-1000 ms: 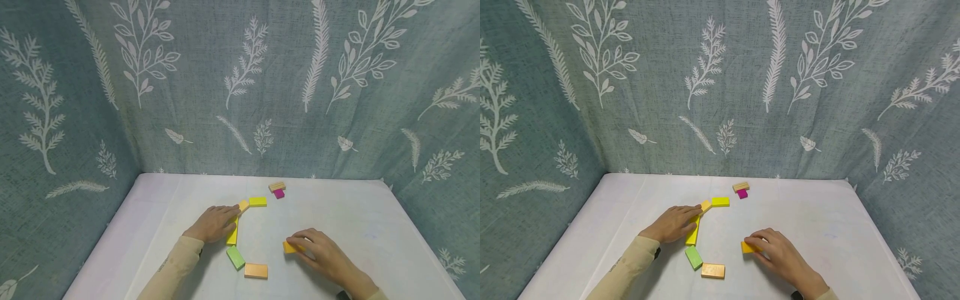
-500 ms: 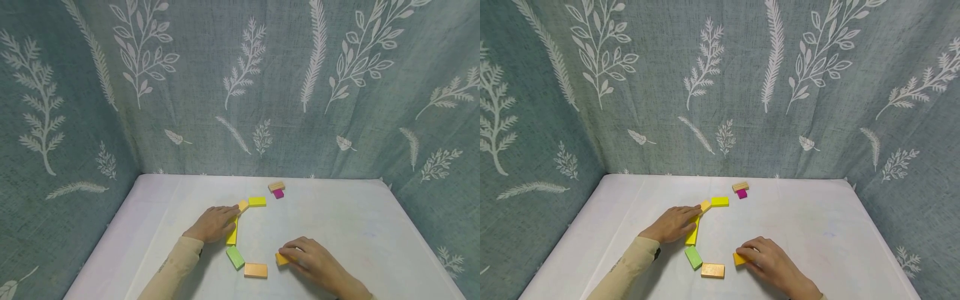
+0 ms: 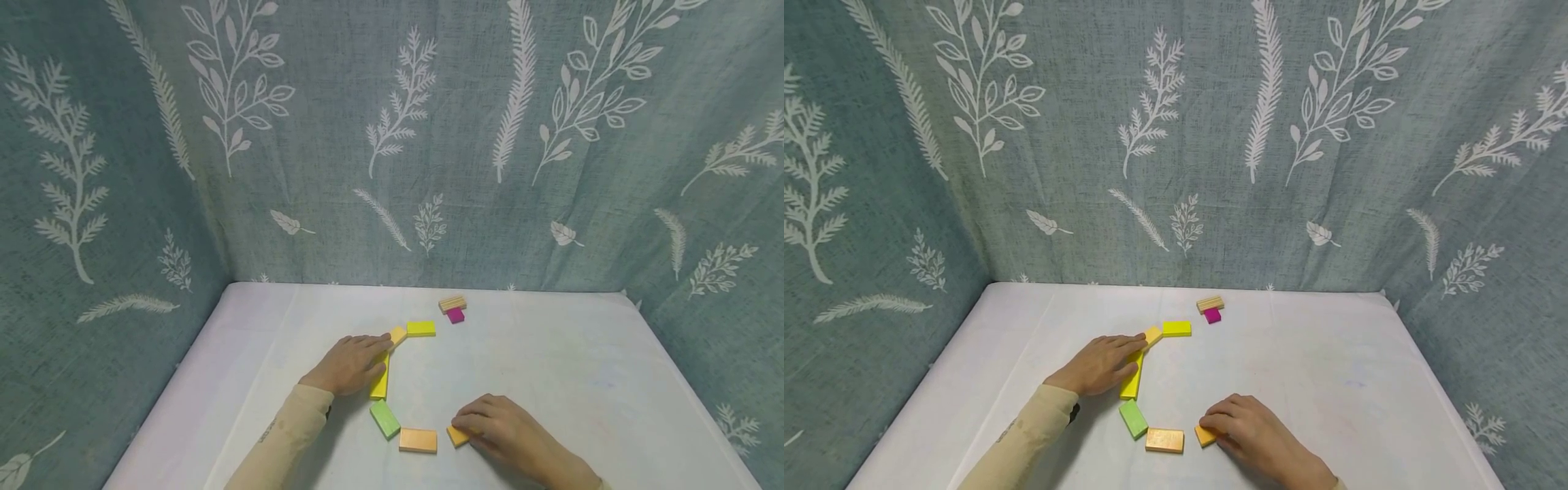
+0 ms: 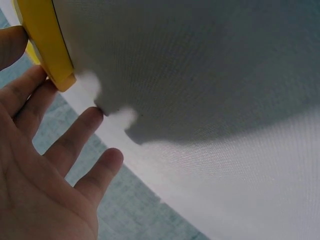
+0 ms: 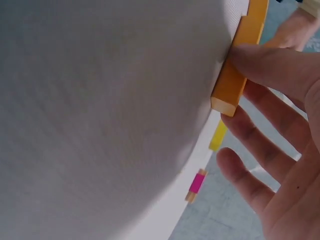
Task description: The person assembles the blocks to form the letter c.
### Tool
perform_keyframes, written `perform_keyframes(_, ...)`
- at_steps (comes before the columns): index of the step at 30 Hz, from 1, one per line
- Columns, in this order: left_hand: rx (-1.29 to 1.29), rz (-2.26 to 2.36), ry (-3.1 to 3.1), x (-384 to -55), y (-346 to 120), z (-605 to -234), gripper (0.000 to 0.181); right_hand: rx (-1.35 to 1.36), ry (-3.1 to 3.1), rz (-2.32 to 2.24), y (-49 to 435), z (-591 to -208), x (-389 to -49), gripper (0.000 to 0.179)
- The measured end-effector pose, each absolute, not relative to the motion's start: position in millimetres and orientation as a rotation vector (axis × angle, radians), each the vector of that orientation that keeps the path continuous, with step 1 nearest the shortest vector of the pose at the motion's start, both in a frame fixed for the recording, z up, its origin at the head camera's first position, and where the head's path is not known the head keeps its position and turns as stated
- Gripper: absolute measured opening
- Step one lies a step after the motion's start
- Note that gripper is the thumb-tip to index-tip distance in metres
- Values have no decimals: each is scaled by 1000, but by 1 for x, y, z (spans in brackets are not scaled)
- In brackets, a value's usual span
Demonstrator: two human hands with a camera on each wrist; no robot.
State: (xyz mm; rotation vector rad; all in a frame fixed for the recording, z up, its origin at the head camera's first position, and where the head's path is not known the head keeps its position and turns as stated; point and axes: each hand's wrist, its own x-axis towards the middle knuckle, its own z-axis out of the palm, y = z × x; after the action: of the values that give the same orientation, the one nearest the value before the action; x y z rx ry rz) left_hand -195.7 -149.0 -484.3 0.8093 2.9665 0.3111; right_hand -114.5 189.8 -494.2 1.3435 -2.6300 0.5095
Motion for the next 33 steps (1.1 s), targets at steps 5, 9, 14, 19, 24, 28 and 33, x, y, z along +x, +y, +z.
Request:
perform_keyframes(5, 804, 297, 2966, -196, -149, -482, 47, 1389, -2607, 507, 188, -493, -115, 39)
perform_keyframes(9, 823, 286, 2968, -197, -149, -482, 47, 1442, -2570, 504, 185, -492, -115, 39)
perform_keyframes(14, 829, 272, 2968, -198, -149, -482, 47, 1462, -2587, 493, 179, -492, -114, 38)
perform_keyframes(19, 818, 276, 2969, -197, -149, -484, 46, 1458, -2613, 502, 176, -493, -114, 36)
perform_keyframes(24, 798, 268, 2966, -197, -149, -484, 46, 1461, -2619, 506, 175, -494, -115, 35)
perform_keyframes(28, 795, 274, 2962, -197, -149, -484, 45, 1464, -2619, 519, 175, -494, -116, 34)
perform_keyframes(33, 797, 297, 2957, -197, -149, -483, 45, 1460, -2624, 516, 174, -493, -116, 33)
